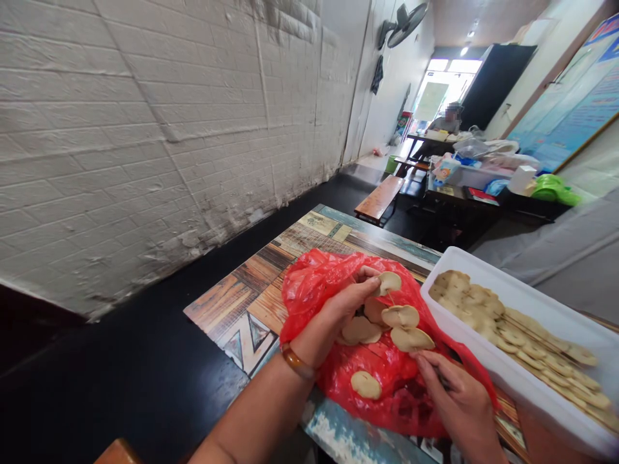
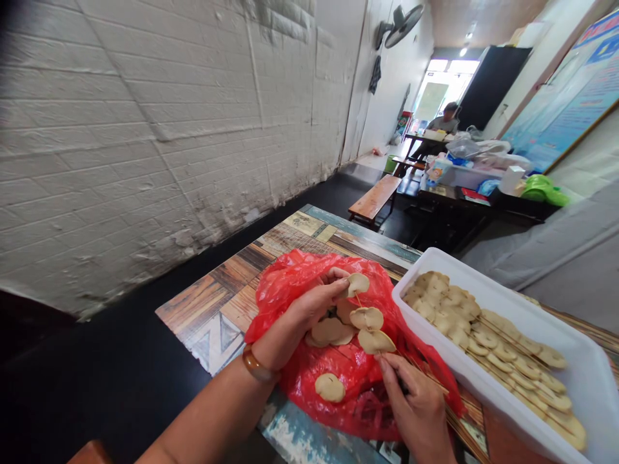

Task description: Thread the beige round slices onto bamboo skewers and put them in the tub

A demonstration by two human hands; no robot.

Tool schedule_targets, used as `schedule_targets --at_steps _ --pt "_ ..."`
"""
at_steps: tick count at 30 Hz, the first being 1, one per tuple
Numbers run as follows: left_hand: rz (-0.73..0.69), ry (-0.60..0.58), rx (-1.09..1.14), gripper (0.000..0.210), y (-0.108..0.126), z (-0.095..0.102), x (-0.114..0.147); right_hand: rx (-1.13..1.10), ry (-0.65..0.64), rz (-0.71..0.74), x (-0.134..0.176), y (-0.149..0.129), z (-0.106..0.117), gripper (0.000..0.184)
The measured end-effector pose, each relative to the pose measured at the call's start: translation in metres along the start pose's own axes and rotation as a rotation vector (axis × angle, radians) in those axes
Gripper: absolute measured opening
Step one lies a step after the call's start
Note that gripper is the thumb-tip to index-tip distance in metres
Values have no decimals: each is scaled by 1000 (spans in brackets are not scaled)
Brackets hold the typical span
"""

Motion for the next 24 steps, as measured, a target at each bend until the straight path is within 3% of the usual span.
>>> schedule_targets --at_steps 16,24 --pt "33 108 -91 26 2 4 -1 -26 -43 -22 1 -2 -2 26" --pt "18 90 -77 25 -17 13 -12 -58 -41 -44 0 -2 -3 28"
Point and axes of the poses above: each hand's wrist, its own x-axis away from the middle knuckle, its own z-axis out of the back of the hand, y = z × x, the point moved 8 cm from there along -x, towards the middle knuckle, and after that the axes turned 7 degrees about z, right-handed, at the moved point
